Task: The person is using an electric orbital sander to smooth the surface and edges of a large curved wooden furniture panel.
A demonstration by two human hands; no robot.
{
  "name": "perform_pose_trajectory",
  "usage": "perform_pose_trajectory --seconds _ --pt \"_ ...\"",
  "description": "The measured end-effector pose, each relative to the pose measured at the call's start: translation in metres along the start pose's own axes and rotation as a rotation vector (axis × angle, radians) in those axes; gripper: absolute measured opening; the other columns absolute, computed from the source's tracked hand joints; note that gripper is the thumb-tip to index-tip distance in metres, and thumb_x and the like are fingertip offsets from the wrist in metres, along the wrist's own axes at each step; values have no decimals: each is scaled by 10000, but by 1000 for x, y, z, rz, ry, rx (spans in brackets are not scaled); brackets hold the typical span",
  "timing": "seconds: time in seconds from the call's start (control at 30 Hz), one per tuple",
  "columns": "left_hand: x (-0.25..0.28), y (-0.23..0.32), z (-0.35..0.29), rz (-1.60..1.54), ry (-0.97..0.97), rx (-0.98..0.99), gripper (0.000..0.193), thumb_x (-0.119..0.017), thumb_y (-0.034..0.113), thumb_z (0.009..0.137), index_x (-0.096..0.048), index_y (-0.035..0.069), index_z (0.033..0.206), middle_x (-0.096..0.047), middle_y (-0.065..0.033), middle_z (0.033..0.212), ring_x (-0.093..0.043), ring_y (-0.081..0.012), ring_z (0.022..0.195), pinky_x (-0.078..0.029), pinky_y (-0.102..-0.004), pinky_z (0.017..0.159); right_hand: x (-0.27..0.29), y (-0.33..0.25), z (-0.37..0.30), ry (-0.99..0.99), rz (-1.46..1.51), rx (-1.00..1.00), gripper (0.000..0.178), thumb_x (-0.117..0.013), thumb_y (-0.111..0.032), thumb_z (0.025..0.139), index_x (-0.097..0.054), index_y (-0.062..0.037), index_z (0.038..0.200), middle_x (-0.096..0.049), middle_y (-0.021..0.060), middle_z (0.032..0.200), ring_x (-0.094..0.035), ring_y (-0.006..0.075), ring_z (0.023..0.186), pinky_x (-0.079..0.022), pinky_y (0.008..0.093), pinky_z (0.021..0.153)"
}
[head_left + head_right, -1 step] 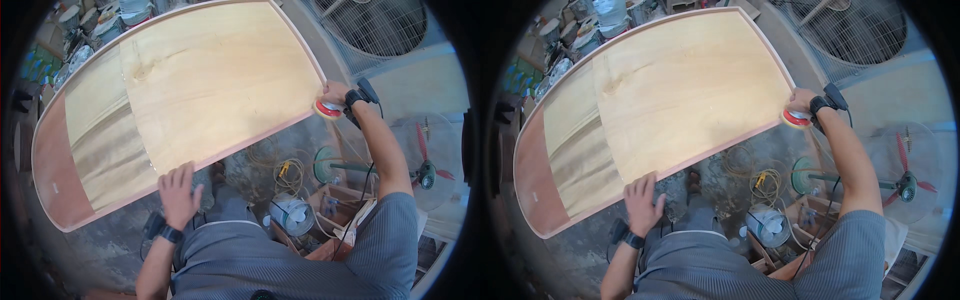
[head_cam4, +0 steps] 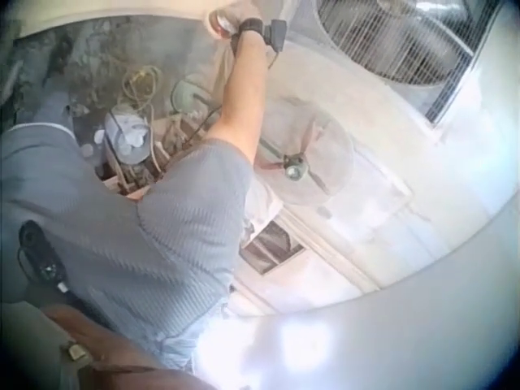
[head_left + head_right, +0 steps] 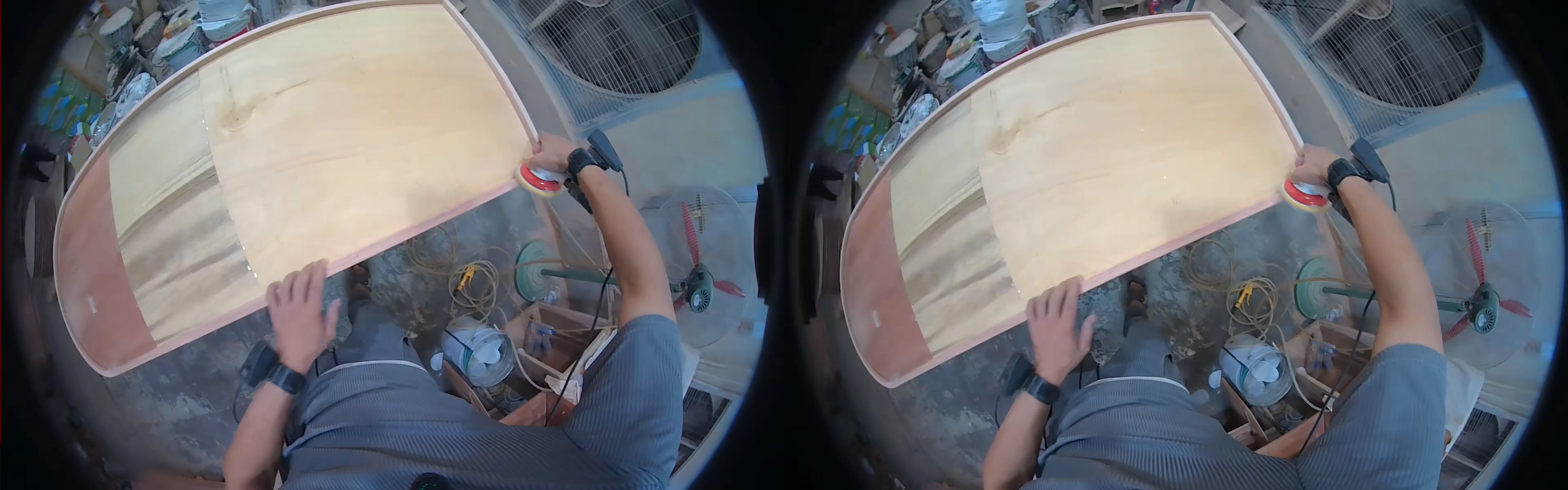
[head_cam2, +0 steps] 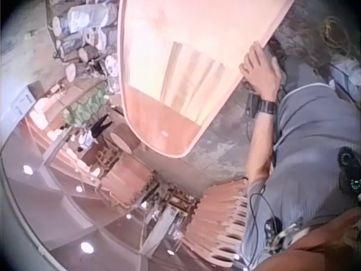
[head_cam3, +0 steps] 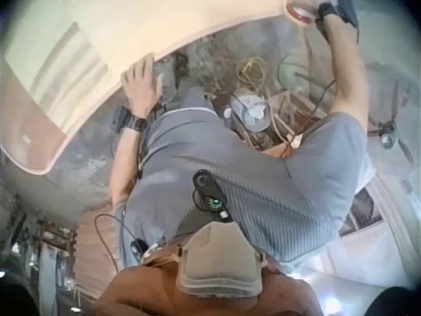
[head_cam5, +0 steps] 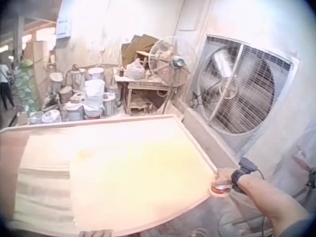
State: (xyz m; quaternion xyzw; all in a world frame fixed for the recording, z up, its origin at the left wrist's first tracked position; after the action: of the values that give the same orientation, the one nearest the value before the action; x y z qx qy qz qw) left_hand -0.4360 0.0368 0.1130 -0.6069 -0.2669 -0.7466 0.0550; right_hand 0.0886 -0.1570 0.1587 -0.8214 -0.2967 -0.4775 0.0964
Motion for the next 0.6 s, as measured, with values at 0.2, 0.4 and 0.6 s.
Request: perform_pose_trajectory --seconds 0.2,0.4,0.6 --pt "1 -3 -9 -32 -68 -26 709 -746 219 839 -507 57 1487 -555 -101 1442 -498 -305 1319 -345 -516 1140 -5 -9 -13 7 13 -11 562 -814 -419 732 -638 -22 1089 -720 209 1058 -696 332 1001 -543 407 880" --pt "33 -84 -74 -26 63 105 663 -726 123 813 -549 78 1450 -577 -100 1436 -506 -314 1340 -331 -543 1150 0 -133 -77 -87 -16 95 559 -796 -402 760 -641 -22 1140 -736 201 1051 -712 340 1010 -558 392 883" --pt "62 -225 -186 -14 259 316 585 -636 52 778 -629 126 1358 -639 -62 1380 -526 -320 1341 -281 -606 1169 -39 -372 -162 -318 -157 347 457 -778 -454 788 -588 -81 971 -691 137 918 -669 285 871 -522 394 771"
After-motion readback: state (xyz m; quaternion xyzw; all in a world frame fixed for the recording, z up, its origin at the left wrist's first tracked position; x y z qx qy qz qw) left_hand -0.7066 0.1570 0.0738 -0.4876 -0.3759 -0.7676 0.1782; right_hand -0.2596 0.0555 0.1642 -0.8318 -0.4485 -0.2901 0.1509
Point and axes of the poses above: each hand's wrist, its own z-axis towards the middle knuckle, its own x-axis out of the back of the hand, y = z × x, the point moved 5 cm from there along z, towards the middle knuckle
